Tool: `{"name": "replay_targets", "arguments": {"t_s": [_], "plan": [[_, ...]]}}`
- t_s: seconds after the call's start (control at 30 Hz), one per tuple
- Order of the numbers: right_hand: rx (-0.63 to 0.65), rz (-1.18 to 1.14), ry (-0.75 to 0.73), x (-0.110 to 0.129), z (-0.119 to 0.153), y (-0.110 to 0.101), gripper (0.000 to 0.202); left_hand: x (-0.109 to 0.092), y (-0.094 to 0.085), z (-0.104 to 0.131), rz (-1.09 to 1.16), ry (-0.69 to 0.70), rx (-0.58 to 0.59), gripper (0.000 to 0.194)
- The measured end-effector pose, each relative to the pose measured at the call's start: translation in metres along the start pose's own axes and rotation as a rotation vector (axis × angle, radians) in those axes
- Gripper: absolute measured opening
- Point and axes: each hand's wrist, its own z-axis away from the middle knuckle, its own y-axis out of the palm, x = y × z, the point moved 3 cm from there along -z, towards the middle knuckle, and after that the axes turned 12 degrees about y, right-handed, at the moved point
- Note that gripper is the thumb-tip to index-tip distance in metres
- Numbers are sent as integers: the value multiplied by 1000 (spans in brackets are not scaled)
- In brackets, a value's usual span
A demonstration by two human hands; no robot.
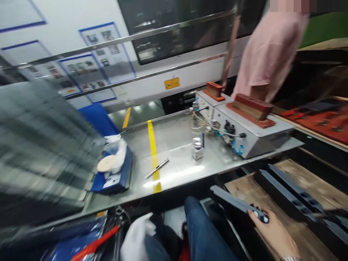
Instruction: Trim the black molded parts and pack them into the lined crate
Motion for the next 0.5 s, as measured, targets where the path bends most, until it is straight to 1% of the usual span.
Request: {"name": "replay_targets", "arguments": {"t_s": [0.03, 0.07, 0.1, 0.13, 0.17, 0.2, 0.23, 0.27, 0.3, 0.33, 0.4, 0.47, 0.5], "plan": [[41, 9, -106, 18, 12, 8, 59, -1, 18, 8, -49, -6, 59, 31], [86, 17, -222, 39, 27, 17, 60, -5, 40, 16, -208, 49, 281, 37], [132, 25, -342, 61, 43, 26, 61, -8, 60, 24, -384, 120, 457, 56], [180, 38, -467, 83, 61, 34, 61, -11, 76, 30, -526, 141, 619, 76], [228, 53, -592, 105, 78, 42, 60, -11, 85, 34, -665, 91, 719, 77], [272, 72, -709, 127, 94, 48, 60, -11, 87, 36, -776, 38, 769, 69], [315, 94, -819, 147, 107, 53, 60, -11, 83, 35, -830, -29, 771, 58], [356, 118, -915, 168, 115, 58, 60, -11, 73, 33, -828, -98, 730, 46], [392, 143, -995, 189, 119, 62, 60, -11, 59, 30, -766, -162, 665, 37], [424, 168, -1059, 210, 119, 66, 56, -12, 42, 28, -642, -219, 587, 36], [455, 224, -1125, 254, 108, 77, 39, -16, 10, 26, -315, -310, 433, 41], [421, 279, -1131, 297, 93, 91, 26, -24, -15, 27, -45, -357, 315, 43], [402, 298, -1132, 316, 87, 99, 24, -29, -23, 29, 56, -370, 267, 43]]}}
